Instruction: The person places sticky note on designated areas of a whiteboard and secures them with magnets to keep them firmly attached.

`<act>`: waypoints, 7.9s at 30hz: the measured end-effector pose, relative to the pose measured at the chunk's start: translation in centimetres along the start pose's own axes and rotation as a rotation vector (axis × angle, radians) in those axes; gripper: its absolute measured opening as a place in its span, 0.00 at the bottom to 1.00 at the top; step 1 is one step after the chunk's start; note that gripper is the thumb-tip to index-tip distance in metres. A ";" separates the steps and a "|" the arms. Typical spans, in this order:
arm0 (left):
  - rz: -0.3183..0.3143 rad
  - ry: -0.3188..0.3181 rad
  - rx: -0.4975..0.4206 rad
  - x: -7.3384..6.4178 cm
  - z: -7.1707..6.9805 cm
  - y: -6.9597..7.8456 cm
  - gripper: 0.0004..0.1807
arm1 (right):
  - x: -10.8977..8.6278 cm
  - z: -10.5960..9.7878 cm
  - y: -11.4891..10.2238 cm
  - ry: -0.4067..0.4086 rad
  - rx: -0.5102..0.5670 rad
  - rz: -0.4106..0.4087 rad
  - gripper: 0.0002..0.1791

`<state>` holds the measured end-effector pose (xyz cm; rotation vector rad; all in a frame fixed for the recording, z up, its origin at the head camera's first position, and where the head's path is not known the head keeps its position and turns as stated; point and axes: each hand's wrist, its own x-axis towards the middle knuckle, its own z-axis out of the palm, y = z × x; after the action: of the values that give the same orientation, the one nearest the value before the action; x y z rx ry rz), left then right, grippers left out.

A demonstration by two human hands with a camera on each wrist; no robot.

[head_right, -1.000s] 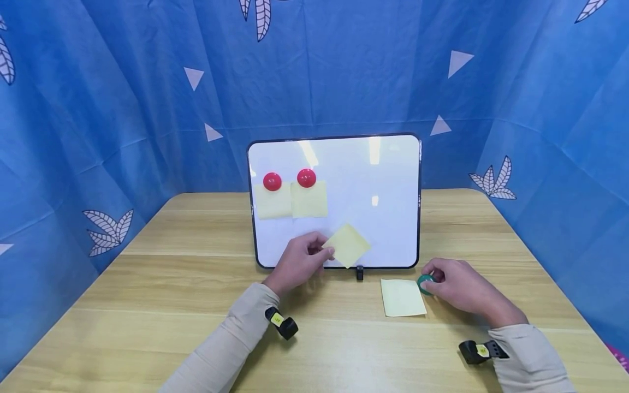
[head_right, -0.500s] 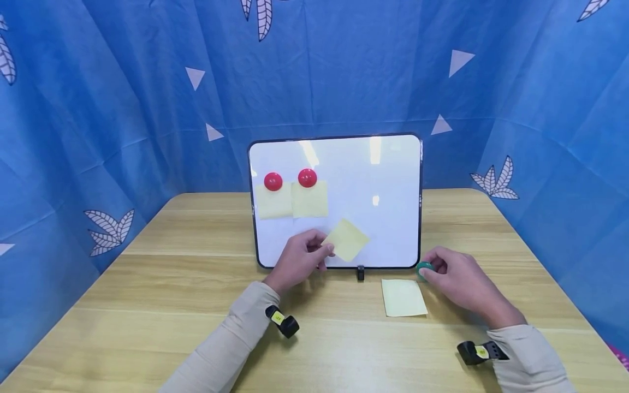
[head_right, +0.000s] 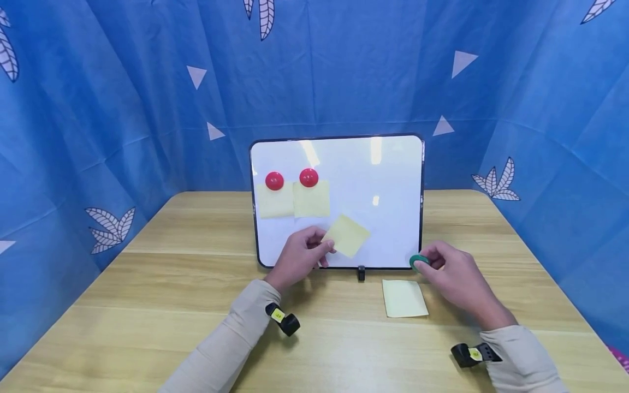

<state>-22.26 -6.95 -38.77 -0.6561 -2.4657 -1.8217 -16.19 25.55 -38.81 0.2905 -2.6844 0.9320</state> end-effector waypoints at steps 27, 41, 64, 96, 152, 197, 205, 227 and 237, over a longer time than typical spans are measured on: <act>-0.038 0.039 -0.157 1.2 0.2 0.4 0.06 | 2.3 -0.1 -2.6 -0.009 0.052 -0.063 0.08; -0.046 0.155 -0.206 1.6 0.6 0.9 0.08 | 4.3 0.0 -4.0 -0.013 0.066 -0.115 0.07; -0.059 0.314 -0.249 2.5 1.6 1.9 0.10 | 6.9 0.5 -6.7 0.032 0.134 -0.119 0.06; -0.186 0.499 -0.112 3.3 3.2 3.4 0.10 | 9.1 1.6 -8.9 0.139 0.297 -0.083 0.10; -0.029 0.515 0.351 3.0 3.2 3.4 0.15 | 11.9 2.7 -11.0 0.272 0.213 -0.199 0.08; -0.052 0.528 0.081 2.9 4.7 3.1 0.17 | 13.3 1.3 -12.9 0.168 0.180 -0.160 0.10; -0.075 0.516 0.091 2.8 4.6 3.1 0.17 | 13.6 1.3 -12.9 0.158 0.168 -0.166 0.10; -0.081 0.477 0.089 2.8 4.2 3.1 0.17 | 14.3 1.0 -13.3 0.135 0.032 -0.207 0.12; -0.081 0.469 0.095 2.8 4.1 3.1 0.17 | 14.5 1.4 -13.2 0.173 -0.022 -0.219 0.13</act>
<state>-22.79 -1.58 -36.56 -0.1034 -2.2658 -1.6336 -26.44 13.08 -27.48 0.4664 -2.4454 0.8211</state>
